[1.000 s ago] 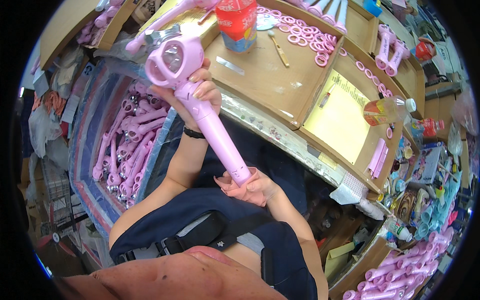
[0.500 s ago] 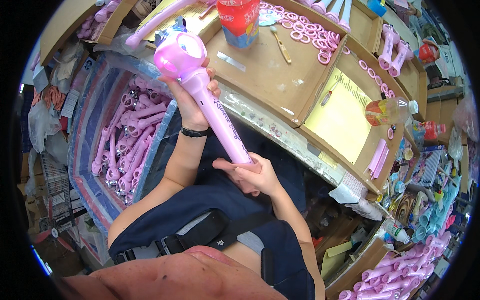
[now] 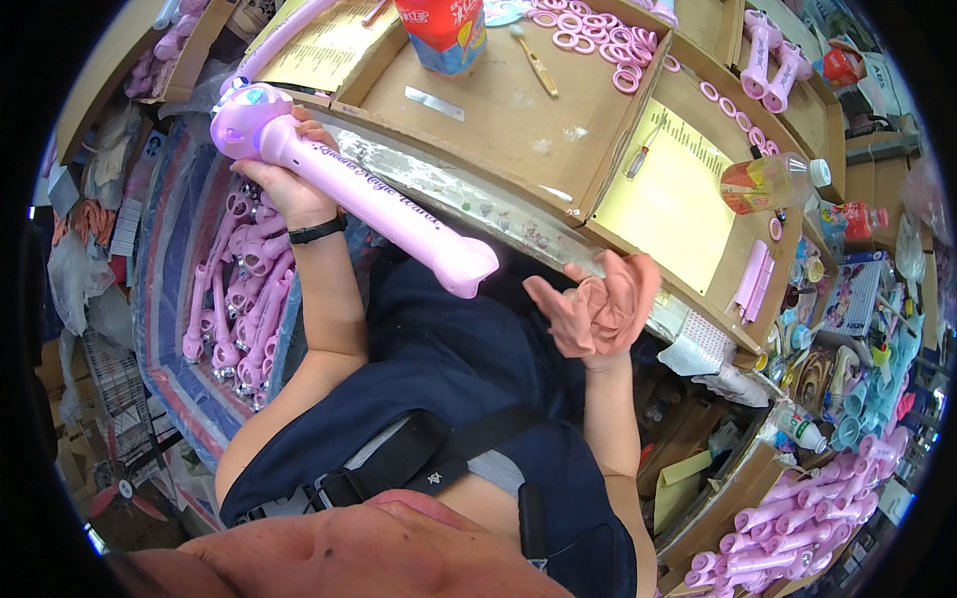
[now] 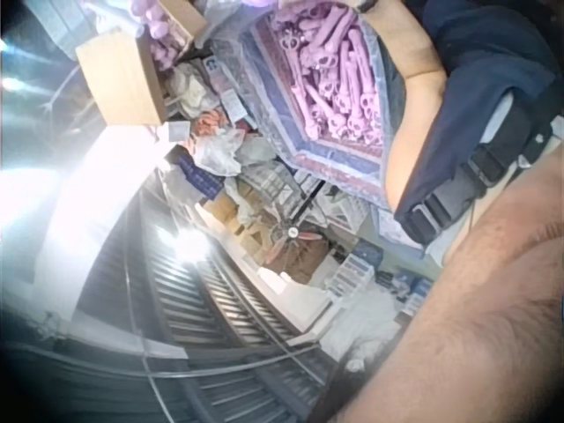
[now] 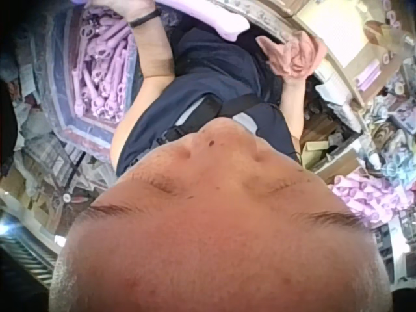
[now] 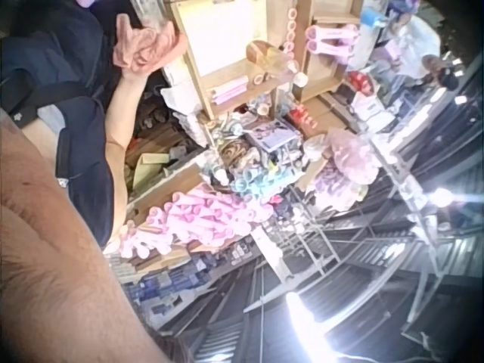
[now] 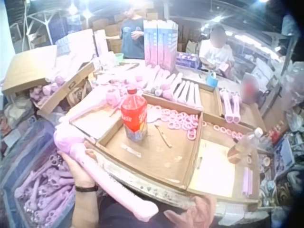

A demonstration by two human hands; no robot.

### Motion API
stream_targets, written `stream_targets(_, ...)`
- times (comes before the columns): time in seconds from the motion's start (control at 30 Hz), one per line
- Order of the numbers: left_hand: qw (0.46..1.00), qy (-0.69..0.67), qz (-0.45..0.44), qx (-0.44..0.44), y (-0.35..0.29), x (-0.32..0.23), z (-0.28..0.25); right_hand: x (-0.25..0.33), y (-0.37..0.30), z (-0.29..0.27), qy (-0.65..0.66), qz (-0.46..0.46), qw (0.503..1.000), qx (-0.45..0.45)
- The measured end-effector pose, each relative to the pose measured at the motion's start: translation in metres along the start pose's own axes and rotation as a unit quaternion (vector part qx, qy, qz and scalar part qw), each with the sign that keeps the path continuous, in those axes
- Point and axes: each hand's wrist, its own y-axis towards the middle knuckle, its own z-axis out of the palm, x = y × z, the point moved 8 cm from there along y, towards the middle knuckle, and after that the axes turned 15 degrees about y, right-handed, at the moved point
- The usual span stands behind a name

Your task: The person assembles pink plastic wands by attaching a crown-shaped top, inserting a small metal piece, and wiping the wand with a cloth. They handle multiple wands one at a time, placing finished units into a bin.

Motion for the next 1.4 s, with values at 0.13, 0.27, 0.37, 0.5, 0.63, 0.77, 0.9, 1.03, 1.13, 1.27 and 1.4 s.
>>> stream_targets(0.13, 0.997, 0.076, 0.011, -0.028, -0.001, 0.001, -0.005, 0.024, 0.010, -0.002, 0.115, -0.065, 0.991, -0.013)
stream_targets(0.27, 0.983, 0.180, 0.008, -0.020, -0.007, 0.007, 0.010, 0.029, 0.024, 0.010, 0.191, -0.018, 0.977, -0.092)
stream_targets(0.37, 0.947, 0.307, -0.092, 0.018, -0.022, 0.029, 0.024, 0.024, 0.035, 0.026, 0.227, 0.035, 0.964, -0.132)
stream_targets(0.5, 0.863, 0.405, -0.255, 0.159, -0.066, 0.082, 0.044, 0.013, 0.048, 0.061, 0.169, 0.078, 0.975, -0.125)
stream_targets(0.63, 0.843, 0.409, -0.293, 0.189, -0.095, 0.112, 0.050, 0.014, 0.060, 0.110, -0.094, 0.015, 0.993, -0.075)
stream_targets(0.77, 0.807, 0.514, -0.220, 0.191, -0.111, 0.116, 0.053, 0.026, 0.080, 0.107, 0.069, -0.122, 0.981, -0.134)
stream_targets(0.9, 0.663, 0.689, -0.030, 0.292, -0.123, 0.106, 0.076, 0.019, 0.114, 0.074, 0.176, 0.016, 0.978, -0.114)
stream_targets(1.03, 0.633, 0.726, 0.012, 0.267, -0.123, 0.105, 0.085, 0.035, 0.113, 0.071, 0.043, -0.010, 0.984, -0.173)
stream_targets(1.13, 0.584, 0.769, -0.022, 0.258, -0.120, 0.110, 0.084, 0.045, 0.092, 0.077, 0.013, -0.095, 0.967, -0.238)
stream_targets(1.27, 0.570, 0.753, 0.069, 0.322, -0.133, 0.100, 0.106, -0.007, 0.090, 0.064, 0.318, 0.187, 0.918, -0.145)
stream_targets(1.4, 0.594, 0.714, 0.006, 0.370, -0.143, 0.100, 0.105, 0.055, 0.085, 0.037, -0.051, -0.062, 0.996, -0.039)
